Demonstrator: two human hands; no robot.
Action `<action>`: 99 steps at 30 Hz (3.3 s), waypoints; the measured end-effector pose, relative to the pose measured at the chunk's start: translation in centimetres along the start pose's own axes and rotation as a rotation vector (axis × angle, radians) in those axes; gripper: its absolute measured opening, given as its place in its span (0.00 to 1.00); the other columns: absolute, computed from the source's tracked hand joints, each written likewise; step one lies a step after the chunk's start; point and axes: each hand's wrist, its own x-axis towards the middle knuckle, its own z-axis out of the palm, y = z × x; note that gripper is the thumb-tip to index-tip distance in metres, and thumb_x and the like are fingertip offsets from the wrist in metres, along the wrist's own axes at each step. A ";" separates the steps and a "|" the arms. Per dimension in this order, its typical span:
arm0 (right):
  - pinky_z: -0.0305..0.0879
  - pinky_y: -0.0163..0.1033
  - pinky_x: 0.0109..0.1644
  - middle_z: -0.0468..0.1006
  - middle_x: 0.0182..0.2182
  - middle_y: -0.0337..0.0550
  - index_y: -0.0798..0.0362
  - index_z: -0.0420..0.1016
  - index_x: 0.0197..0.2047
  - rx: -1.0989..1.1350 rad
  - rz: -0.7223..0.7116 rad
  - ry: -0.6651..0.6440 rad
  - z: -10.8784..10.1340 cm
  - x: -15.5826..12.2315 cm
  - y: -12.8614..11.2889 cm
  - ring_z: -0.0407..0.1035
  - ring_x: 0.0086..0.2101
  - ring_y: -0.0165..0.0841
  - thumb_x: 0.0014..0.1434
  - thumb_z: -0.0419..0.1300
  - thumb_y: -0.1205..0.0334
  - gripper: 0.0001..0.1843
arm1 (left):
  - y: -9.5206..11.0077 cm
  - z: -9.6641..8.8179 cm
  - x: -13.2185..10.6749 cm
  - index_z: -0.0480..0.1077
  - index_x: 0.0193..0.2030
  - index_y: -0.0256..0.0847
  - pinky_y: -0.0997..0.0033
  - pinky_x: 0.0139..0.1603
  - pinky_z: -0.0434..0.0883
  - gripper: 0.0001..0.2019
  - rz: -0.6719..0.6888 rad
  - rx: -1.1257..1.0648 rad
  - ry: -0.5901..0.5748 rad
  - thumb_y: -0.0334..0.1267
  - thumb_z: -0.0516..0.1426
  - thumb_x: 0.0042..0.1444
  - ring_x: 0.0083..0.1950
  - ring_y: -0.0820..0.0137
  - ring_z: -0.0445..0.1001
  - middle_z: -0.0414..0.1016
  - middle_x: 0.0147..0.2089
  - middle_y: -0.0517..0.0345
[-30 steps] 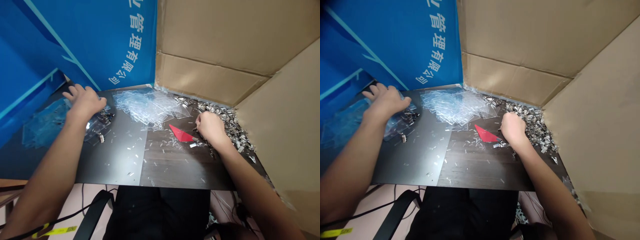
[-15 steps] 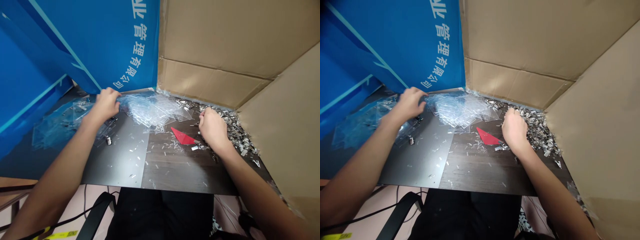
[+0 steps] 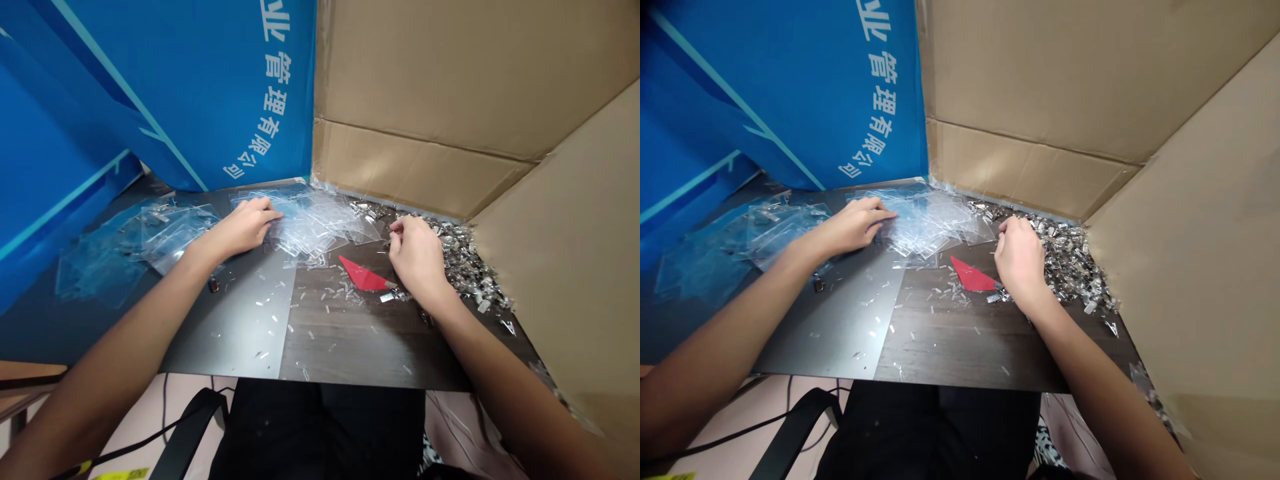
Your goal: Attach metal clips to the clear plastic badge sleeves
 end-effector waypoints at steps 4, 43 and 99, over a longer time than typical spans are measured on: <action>0.70 0.53 0.57 0.86 0.49 0.59 0.54 0.82 0.51 0.069 -0.023 0.053 0.2 -0.1 -0.1 0.78 0.50 0.50 0.72 0.54 0.69 0.15 | 0.5 -0.6 -0.3 0.85 0.63 0.37 0.48 0.65 0.76 0.26 0.002 -0.042 0.000 0.38 0.49 0.72 0.59 0.49 0.79 0.81 0.56 0.38; 0.65 0.43 0.49 0.80 0.37 0.41 0.50 0.76 0.40 0.972 -0.248 -0.506 0.2 -3.7 -4.6 0.72 0.39 0.37 0.78 0.55 0.54 0.15 | 14.2 1.6 -2.2 0.70 0.54 0.43 0.57 0.48 0.84 0.11 0.193 -0.627 0.326 0.41 0.65 0.71 0.58 0.57 0.79 0.73 0.65 0.40; 0.61 0.41 0.37 0.76 0.35 0.42 0.52 0.79 0.50 0.983 -0.043 -0.590 2.2 -4.3 -3.5 0.65 0.32 0.33 0.74 0.52 0.63 0.13 | 13.7 3.6 -1.4 0.62 0.62 0.46 0.56 0.54 0.82 0.20 -0.227 -1.307 0.243 0.34 0.63 0.69 0.48 0.64 0.86 0.80 0.51 0.52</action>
